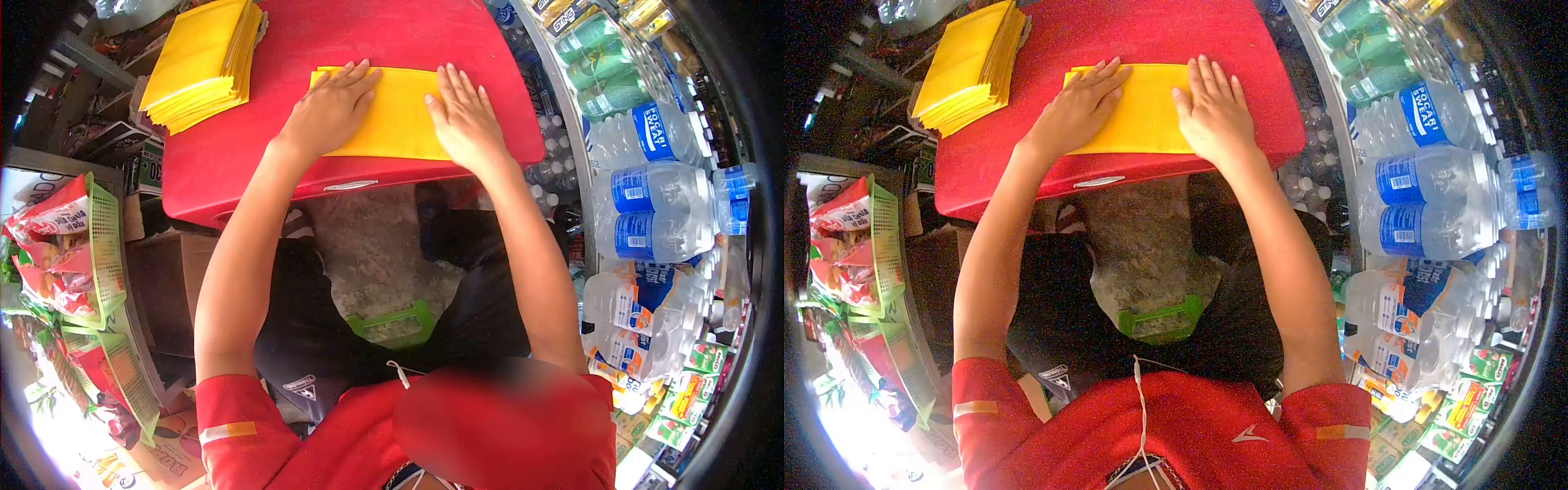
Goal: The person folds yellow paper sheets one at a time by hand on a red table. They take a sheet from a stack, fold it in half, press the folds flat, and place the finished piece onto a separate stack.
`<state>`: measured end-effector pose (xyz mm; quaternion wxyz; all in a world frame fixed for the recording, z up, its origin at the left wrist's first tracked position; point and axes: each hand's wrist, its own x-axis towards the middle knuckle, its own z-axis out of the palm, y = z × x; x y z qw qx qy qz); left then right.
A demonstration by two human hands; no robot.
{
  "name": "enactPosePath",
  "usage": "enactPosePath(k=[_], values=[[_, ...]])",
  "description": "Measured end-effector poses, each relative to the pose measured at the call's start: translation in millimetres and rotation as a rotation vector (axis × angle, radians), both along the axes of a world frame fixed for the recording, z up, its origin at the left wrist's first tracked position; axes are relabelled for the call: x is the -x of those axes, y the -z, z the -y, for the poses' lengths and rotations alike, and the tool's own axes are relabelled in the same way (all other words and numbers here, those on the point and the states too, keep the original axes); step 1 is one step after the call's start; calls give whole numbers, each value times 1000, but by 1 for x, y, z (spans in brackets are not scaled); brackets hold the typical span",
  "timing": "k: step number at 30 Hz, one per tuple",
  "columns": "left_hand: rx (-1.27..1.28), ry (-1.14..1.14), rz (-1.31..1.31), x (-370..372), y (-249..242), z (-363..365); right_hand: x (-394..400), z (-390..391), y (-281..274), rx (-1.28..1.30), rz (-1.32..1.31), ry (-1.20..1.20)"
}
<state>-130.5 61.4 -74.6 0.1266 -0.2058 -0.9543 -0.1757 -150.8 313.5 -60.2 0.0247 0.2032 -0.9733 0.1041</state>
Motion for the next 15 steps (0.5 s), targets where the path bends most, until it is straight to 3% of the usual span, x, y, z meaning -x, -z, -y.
enactPosePath(k=[5,8,9,10,11,13,15], values=[[-3,-22,-24,-1,1,0,-1,21,0,106,-92,71],[19,-13,-26,5,12,1,-8,63,-9,469,-211,-133],[62,-8,6,10,18,9,-4,71,-4,226,-416,-355],[107,-2,37,14,21,11,-10,89,-4,385,-428,-385],[97,-10,193,4,-1,5,-15,106,-1,617,-299,-324],[110,85,183,-1,-5,8,-23,111,11,647,-265,-327],[159,52,1,4,11,8,-13,110,34,535,-327,-245]])
